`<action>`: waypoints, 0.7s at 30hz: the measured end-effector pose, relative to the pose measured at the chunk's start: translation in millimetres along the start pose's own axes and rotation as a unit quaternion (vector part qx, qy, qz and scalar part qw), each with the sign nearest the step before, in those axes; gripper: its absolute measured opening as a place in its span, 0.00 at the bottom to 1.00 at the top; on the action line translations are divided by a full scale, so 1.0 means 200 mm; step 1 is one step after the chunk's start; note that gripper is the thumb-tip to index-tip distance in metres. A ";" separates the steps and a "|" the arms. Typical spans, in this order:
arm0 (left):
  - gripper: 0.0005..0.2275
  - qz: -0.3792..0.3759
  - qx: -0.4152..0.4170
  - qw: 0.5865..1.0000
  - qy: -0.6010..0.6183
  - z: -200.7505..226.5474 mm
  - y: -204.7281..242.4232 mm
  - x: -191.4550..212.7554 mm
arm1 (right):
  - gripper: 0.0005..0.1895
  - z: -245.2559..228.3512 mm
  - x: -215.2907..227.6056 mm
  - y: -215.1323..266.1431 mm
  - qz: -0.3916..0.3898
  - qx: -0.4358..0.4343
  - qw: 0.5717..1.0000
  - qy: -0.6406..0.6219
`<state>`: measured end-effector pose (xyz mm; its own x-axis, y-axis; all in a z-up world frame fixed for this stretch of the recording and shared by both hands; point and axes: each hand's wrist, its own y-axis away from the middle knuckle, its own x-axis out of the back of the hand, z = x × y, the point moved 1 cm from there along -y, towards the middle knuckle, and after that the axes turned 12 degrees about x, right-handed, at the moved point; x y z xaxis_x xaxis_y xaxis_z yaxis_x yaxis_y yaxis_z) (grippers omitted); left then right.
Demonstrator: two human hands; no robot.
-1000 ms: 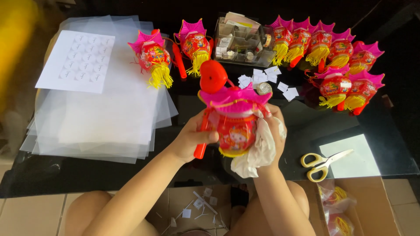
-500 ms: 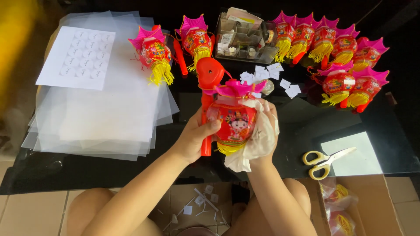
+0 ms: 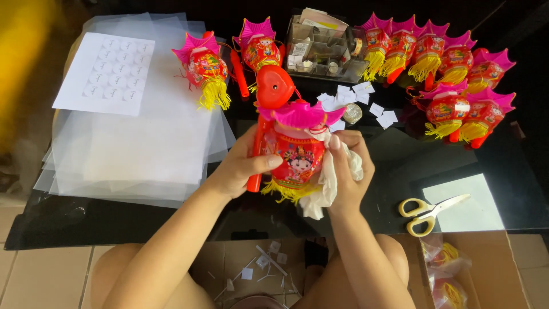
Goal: Assembling small decorative lanterns by attaching handles and inserting batteries.
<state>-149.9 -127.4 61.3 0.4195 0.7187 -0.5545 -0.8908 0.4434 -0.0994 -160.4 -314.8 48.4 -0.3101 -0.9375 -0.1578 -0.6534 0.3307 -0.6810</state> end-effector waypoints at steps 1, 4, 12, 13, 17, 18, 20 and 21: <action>0.28 0.001 -0.002 1.000 0.000 0.03 -0.01 0.01 | 0.12 -0.03 0.01 -0.03 -0.002 0.000 1.000 -0.001; 0.33 -0.004 -0.081 0.992 -0.099 0.10 -0.02 0.06 | 0.11 -0.08 0.04 -0.12 -0.028 -0.006 0.994 0.107; 0.31 0.021 -0.150 0.940 -0.307 0.00 0.00 0.11 | 0.12 -0.08 0.13 -0.19 0.013 0.063 0.995 0.074; 0.31 0.020 -0.149 0.940 -0.307 0.01 0.01 0.08 | 0.12 -0.09 0.14 -0.19 0.014 0.062 0.995 0.075; 0.31 0.009 -0.181 0.920 -0.349 0.08 0.03 -0.04 | 0.13 -0.25 0.04 -0.20 -0.107 0.181 0.973 0.095; 0.30 0.014 -0.201 0.910 -0.361 0.10 0.03 -0.08 | 0.15 -0.32 -0.01 -0.20 -0.193 0.209 0.949 0.139; 0.31 0.032 -0.227 0.901 -0.368 0.07 0.01 -0.06 | 0.18 -0.34 -0.02 -0.20 -0.221 0.240 0.930 0.168; 0.31 0.050 -0.250 0.892 -0.372 0.06 0.01 -0.04 | 0.23 -0.35 -0.02 -0.20 -0.248 0.266 0.910 0.198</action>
<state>-152.9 -127.2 75.4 0.1675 0.9804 0.1034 -0.8190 0.1967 -0.5390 -180.9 -315.8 126.2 -0.3623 -0.8100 0.4611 -0.3860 -0.3199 -0.8653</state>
